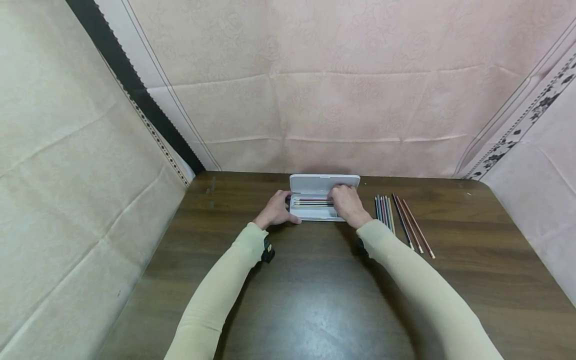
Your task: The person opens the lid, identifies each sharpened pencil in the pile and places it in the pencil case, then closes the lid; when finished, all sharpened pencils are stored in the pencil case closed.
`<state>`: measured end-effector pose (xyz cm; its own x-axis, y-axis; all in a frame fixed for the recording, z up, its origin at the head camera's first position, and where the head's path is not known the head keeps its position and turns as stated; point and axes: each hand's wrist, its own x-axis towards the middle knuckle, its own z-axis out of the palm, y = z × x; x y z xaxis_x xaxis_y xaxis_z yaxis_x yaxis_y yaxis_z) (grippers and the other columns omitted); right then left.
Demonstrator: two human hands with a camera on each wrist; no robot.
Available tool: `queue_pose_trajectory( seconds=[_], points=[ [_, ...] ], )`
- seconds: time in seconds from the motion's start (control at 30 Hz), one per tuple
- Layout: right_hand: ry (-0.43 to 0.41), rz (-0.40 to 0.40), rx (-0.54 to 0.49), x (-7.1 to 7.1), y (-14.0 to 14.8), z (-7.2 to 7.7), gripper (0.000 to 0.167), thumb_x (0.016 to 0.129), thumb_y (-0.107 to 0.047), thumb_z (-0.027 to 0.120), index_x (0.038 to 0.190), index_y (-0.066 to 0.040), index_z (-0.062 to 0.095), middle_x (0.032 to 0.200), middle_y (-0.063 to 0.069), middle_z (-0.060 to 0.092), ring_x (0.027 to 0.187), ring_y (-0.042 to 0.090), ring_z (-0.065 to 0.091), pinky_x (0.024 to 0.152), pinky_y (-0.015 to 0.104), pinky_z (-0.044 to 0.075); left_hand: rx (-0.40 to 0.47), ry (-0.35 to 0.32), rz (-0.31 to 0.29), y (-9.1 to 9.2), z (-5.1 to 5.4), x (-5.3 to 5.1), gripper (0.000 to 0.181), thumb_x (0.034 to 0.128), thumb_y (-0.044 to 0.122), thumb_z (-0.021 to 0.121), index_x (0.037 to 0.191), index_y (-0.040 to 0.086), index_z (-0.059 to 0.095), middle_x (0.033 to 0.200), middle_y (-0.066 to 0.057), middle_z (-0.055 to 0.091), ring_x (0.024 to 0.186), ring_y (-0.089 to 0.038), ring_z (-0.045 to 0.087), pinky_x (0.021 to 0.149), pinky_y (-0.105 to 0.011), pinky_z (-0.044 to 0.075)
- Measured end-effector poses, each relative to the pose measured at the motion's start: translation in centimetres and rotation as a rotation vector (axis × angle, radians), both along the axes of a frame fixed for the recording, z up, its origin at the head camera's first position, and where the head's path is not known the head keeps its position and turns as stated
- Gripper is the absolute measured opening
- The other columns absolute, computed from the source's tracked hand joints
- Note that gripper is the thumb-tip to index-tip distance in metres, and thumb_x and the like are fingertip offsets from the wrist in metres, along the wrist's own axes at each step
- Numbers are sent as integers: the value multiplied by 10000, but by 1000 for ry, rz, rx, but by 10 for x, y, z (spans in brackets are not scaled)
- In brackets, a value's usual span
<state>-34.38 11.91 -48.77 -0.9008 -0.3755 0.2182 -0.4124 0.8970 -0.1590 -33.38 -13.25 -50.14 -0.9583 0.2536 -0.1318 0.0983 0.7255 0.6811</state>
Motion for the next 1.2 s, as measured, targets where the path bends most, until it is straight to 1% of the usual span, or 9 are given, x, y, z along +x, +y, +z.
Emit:
queue_pose_trajectory(
  seconds=[0.1, 0.2, 0.3, 0.5, 0.77, 0.9, 1.0, 1.13, 1.2],
  points=[
    [10, 15, -1, 0, 1, 1, 276, 1003, 98, 627, 1006, -24, 875, 901, 124, 821, 762, 232, 675, 742, 426, 576, 2, -5, 2, 1, 1, -1, 978, 824, 222, 967, 1631, 51, 442, 1531, -161, 501, 1257, -313, 593, 1100, -446, 536],
    [-1, 19, -16, 0, 2, 1, 277, 1015, 96, 616, 977, -9, 869, 796, 112, 781, 672, 207, 551, 663, 368, 486, 0, -7, 0, 2, 1, -1, 979, 824, 223, 967, 1633, 53, 442, 1536, -164, 499, 1260, -316, 597, 1102, -451, 538],
    [-15, 15, -39, 0, 4, 1, 239, 1028, 66, 637, 976, 3, 862, 811, 122, 785, 660, 193, 547, 655, 342, 478, -1, -6, -5, 2, 2, -1, 982, 825, 226, 968, 1634, 52, 440, 1538, -168, 498, 1260, -319, 602, 1096, -452, 541],
    [-29, 22, -99, 6, 12, 6, 180, 1023, 24, 672, 937, 3, 828, 829, 128, 770, 678, 205, 553, 661, 374, 502, -4, 6, -23, 1, 0, -1, 989, 826, 238, 968, 1636, 43, 435, 1545, -173, 499, 1263, -327, 608, 1092, -449, 546],
    [-36, 22, -206, 21, 27, 20, 160, 981, 43, 699, 834, 5, 752, 694, 87, 634, 640, 196, 471, 599, 345, 413, 5, 10, -29, 0, 0, 0, 1003, 814, 238, 975, 1634, 32, 435, 1554, -181, 495, 1282, -341, 617, 1095, -448, 552],
    [-63, 4, -237, 31, 37, 27, 107, 990, 24, 705, 989, 37, 811, 797, 136, 732, 650, 203, 551, 597, 321, 455, 13, 10, -22, 0, 2, 1, 999, 808, 229, 977, 1628, 29, 443, 1550, -182, 498, 1279, -344, 611, 1099, -455, 549],
    [-64, -7, -243, 39, 44, 30, 172, 991, 28, 678, 1094, 61, 811, 923, 198, 789, 680, 219, 579, 621, 347, 489, 11, 11, -17, 0, 2, 0, 998, 807, 231, 978, 1627, 31, 446, 1545, -179, 503, 1271, -335, 609, 1095, -453, 549],
    [-56, -34, -263, 48, 55, 32, 229, 975, 34, 667, 1157, 85, 795, 978, 232, 805, 689, 234, 596, 640, 397, 521, -1, 12, -16, -1, 1, -2, 998, 813, 244, 976, 1630, 34, 443, 1541, -178, 505, 1261, -325, 609, 1088, -446, 550],
    [-57, -57, -274, 53, 60, 33, 230, 973, 18, 685, 1165, 82, 794, 1010, 241, 815, 733, 265, 678, 679, 439, 573, -2, 8, -16, -1, 1, -2, 997, 815, 245, 975, 1631, 36, 442, 1546, -179, 501, 1266, -329, 606, 1092, -450, 549]
  ],
)
